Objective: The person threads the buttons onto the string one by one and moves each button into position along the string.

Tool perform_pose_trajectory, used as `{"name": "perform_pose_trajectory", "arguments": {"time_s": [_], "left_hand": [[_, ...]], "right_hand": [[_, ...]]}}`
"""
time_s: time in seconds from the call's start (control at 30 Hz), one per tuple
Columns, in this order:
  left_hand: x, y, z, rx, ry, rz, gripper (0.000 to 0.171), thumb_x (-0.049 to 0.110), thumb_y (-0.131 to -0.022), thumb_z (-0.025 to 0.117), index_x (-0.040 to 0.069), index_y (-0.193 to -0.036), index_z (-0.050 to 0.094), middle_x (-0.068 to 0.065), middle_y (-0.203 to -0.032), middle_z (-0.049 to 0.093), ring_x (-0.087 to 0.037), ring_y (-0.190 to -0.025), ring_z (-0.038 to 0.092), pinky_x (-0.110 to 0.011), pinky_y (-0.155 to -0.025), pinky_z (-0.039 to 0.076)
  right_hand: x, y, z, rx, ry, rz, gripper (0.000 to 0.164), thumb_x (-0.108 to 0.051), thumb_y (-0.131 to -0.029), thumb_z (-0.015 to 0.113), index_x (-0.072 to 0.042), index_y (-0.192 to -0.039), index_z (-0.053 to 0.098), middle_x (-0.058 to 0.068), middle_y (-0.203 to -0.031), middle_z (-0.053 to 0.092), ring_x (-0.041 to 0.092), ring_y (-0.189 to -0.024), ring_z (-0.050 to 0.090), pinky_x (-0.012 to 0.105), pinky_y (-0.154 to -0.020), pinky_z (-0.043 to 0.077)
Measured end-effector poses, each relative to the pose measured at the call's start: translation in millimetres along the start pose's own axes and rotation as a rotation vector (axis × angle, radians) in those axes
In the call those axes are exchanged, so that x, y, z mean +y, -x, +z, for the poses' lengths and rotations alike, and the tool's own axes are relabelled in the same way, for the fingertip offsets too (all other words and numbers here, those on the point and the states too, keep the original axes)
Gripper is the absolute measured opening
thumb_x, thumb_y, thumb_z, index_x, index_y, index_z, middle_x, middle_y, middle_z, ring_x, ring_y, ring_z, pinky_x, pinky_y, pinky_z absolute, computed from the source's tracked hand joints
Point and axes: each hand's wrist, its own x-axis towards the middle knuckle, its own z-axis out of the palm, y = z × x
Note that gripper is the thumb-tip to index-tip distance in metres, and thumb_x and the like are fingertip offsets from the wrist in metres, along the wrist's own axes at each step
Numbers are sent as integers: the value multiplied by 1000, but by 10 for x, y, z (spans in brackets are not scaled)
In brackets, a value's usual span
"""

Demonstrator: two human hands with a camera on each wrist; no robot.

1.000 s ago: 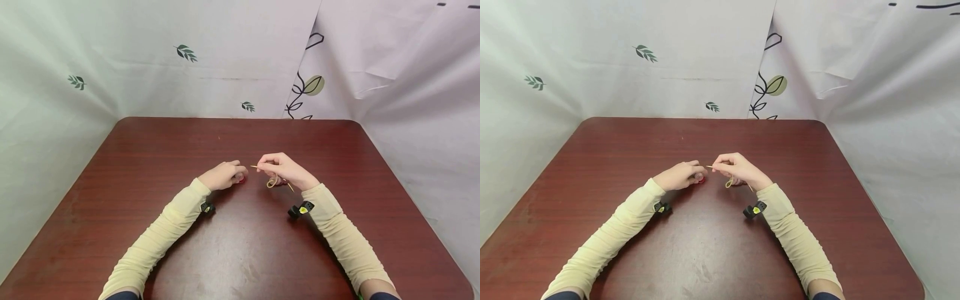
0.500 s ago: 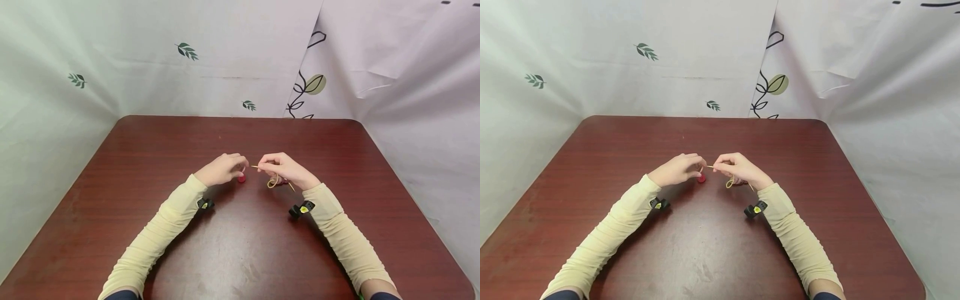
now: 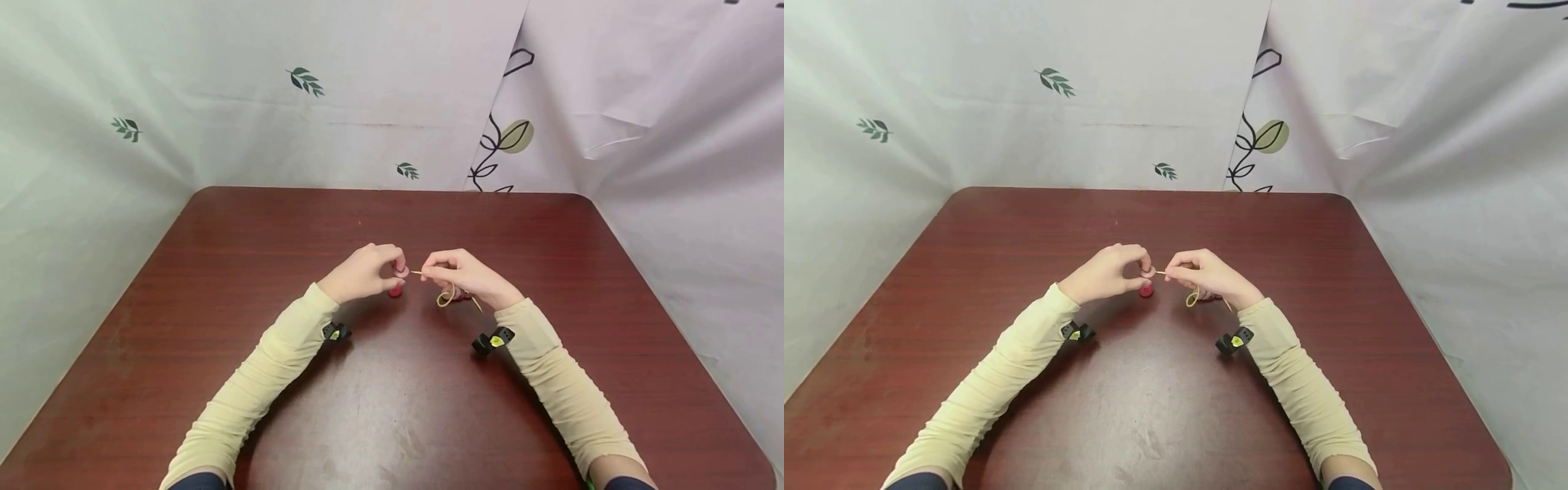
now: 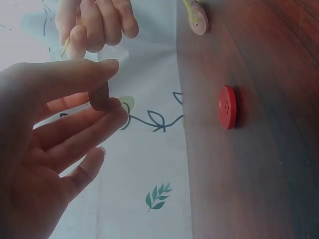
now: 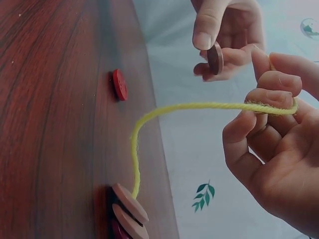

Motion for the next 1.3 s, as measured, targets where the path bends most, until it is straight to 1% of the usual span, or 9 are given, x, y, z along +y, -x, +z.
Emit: {"name": "perform_pose_trajectory", "arguments": {"time_s": [0.13, 0.23, 0.3, 0.47, 0.67, 0.93, 1.17, 1.23, 1.3], "left_hand": [[-3, -1, -9, 18, -10, 24, 18, 10, -79, 78, 12, -80, 60, 2, -83, 66, -22, -70, 63, -28, -68, 46], [-9, -6, -15, 29, -21, 30, 19, 11, -79, 78, 12, -81, 59, 4, -82, 66, -17, -71, 64, -27, -70, 47], [-6, -5, -20, 40, -50, 33, 19, 14, -80, 78, 12, -91, 62, 4, -83, 66, -13, -75, 63, -30, -74, 46], [-8, 19, -20, 72, -114, 59, 39, 18, -83, 76, 13, -121, 65, 4, -89, 65, -9, -85, 63, -34, -78, 41], [-16, 21, -8, 103, -132, 67, 25, 19, -83, 77, 15, -107, 72, 5, -91, 65, -8, -84, 63, -32, -76, 39], [-3, 7, 6, 129, -121, 46, 29, 23, -80, 79, 11, -104, 69, 4, -84, 68, -10, -84, 63, -32, -77, 40], [9, 2, 25, 159, -28, 45, 33, 24, -77, 82, 9, -103, 66, 3, -85, 69, -12, -80, 63, -31, -78, 40], [14, 2, 30, 165, -17, 33, 34, 24, -76, 83, 10, -102, 66, 3, -85, 69, -11, -80, 62, -31, -78, 41], [17, 2, 36, 171, -12, 24, 34, 23, -75, 83, 11, -102, 66, 3, -85, 69, -11, -79, 61, -30, -78, 41]], "right_hand": [[13, -9, -5, -4, 2, 12, 29, -21, -96, 59, 7, -104, 62, 0, -60, 43, 25, -49, 36, 39, -43, 27], [27, -16, -5, -4, -9, 19, 29, -21, -96, 59, 7, -104, 62, 0, -60, 43, 22, -49, 36, 38, -43, 27], [32, -18, -4, -2, -11, 15, 28, -21, -96, 59, 7, -103, 62, 0, -60, 43, 20, -48, 36, 37, -43, 26], [37, -24, -3, 2, -9, 4, 27, -20, -96, 59, 6, -101, 62, 0, -59, 43, 19, -47, 35, 37, -43, 25], [51, -27, -7, -2, -23, 21, 32, -22, -96, 60, 9, -104, 60, 0, -59, 43, 17, -47, 36, 35, -42, 26], [48, -8, 7, 15, -31, 22, 31, -21, -95, 61, 9, -104, 60, 0, -60, 43, 20, -48, 36, 36, -43, 26], [-21, 17, 25, 87, 68, -19, 19, -24, -94, 63, -6, -96, 67, 4, -62, 45, 43, -53, 38, 39, -42, 34], [-53, 24, 39, 108, 89, -18, 15, -25, -93, 64, -11, -94, 68, 4, -64, 48, 41, -52, 39, 38, -41, 36], [-74, 22, 52, 119, 105, -10, 14, -26, -93, 64, -12, -93, 68, 1, -66, 50, 33, -48, 41, 36, -41, 37]]}}
